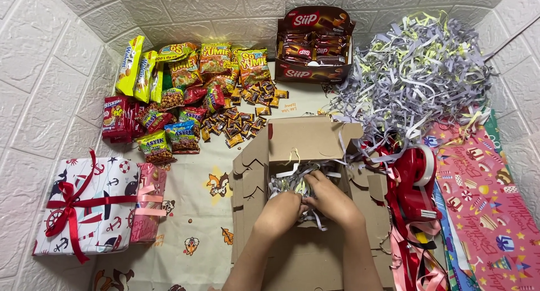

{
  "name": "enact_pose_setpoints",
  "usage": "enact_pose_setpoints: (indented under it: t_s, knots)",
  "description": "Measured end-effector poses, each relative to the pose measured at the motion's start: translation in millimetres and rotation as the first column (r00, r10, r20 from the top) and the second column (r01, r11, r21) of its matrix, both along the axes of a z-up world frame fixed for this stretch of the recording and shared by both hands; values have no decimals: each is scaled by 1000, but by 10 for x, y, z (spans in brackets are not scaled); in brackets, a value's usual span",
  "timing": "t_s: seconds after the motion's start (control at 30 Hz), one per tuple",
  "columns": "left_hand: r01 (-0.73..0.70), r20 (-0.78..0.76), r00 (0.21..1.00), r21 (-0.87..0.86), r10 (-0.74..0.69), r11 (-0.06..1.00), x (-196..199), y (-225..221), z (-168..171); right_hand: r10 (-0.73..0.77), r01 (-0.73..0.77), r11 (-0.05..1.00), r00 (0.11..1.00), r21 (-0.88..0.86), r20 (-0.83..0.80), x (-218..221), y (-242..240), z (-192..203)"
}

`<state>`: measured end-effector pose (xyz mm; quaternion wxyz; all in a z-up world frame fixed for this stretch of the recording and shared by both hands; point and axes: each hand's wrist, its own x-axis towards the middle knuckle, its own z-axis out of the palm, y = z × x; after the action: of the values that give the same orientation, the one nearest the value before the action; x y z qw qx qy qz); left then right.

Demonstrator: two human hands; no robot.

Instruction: Filling a small cardboard box with shredded paper and various snack packets to create a gift box.

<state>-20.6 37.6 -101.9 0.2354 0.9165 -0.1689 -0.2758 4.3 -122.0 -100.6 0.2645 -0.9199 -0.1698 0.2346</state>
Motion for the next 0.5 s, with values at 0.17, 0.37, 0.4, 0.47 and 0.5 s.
enact_pose_setpoints:
  t_s: [0.17,0.37,0.4,0.47,0.5]
  knots:
    - [89,230,969,13,-90,996,-11,66,82,-69,68,998,997,12,46,-28,-18,347]
    - [141,234,970,-353,-59,925,-91,272,745,-490,486,869,872,97,23,-125,-189,915]
    - [142,231,971,-353,-62,925,-109,302,791,-492,488,868,870,96,20,-131,-217,978]
    - [143,307,952,-405,-13,903,-148,366,884,-679,668,723,734,176,6,-147,-268,1102]
    - [144,305,952,-406,-14,903,-151,368,893,-680,669,723,733,175,5,-139,-315,1068]
